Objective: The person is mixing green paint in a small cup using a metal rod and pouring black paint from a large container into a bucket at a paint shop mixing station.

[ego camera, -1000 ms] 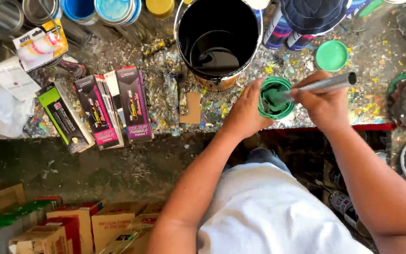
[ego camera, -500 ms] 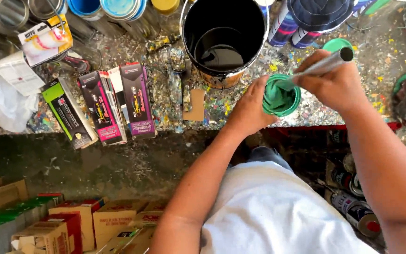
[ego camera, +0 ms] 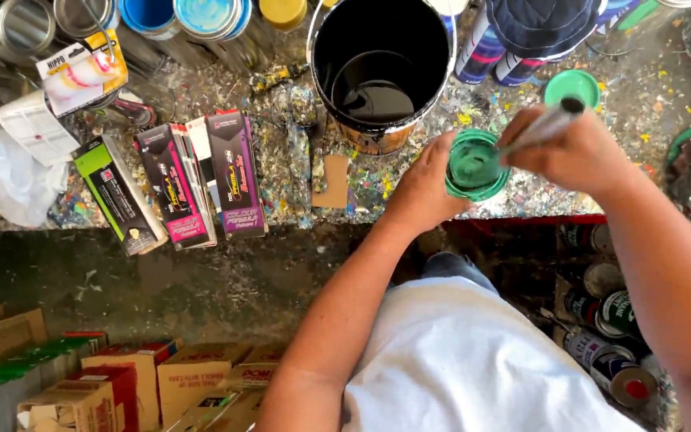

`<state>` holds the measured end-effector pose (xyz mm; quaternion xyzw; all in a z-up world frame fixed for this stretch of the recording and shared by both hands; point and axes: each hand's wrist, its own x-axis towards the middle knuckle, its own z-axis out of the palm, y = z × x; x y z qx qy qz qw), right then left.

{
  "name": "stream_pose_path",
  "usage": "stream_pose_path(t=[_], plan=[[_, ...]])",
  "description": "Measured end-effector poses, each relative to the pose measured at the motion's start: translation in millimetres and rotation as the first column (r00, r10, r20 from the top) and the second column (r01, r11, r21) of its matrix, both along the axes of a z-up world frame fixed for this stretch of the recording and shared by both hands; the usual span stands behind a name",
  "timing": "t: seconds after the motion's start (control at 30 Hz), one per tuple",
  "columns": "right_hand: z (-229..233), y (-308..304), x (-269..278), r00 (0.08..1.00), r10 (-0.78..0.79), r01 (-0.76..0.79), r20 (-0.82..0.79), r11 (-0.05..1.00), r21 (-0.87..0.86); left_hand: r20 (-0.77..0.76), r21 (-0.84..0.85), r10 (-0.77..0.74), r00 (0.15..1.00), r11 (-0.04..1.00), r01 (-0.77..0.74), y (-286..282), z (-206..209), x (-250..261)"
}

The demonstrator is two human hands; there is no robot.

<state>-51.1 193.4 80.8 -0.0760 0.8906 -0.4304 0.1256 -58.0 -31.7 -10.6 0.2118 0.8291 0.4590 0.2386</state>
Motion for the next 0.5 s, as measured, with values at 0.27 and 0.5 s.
stream_pose_path(t=[0.27, 0.5], plan=[[-4, -5, 7, 0.998, 0.017, -0.016, 0.057, 1.0, -0.016, 0.012, -0.027, -0.007, 1.0, 1.0, 0.007, -1, 3, 0], [-5, -22, 20, 0.964, -0.26, 0.263, 0.062, 0.963, -0.051, 0.029, -0.047, 0.0, 1.0, 0.999, 0.001, -1, 9, 0]])
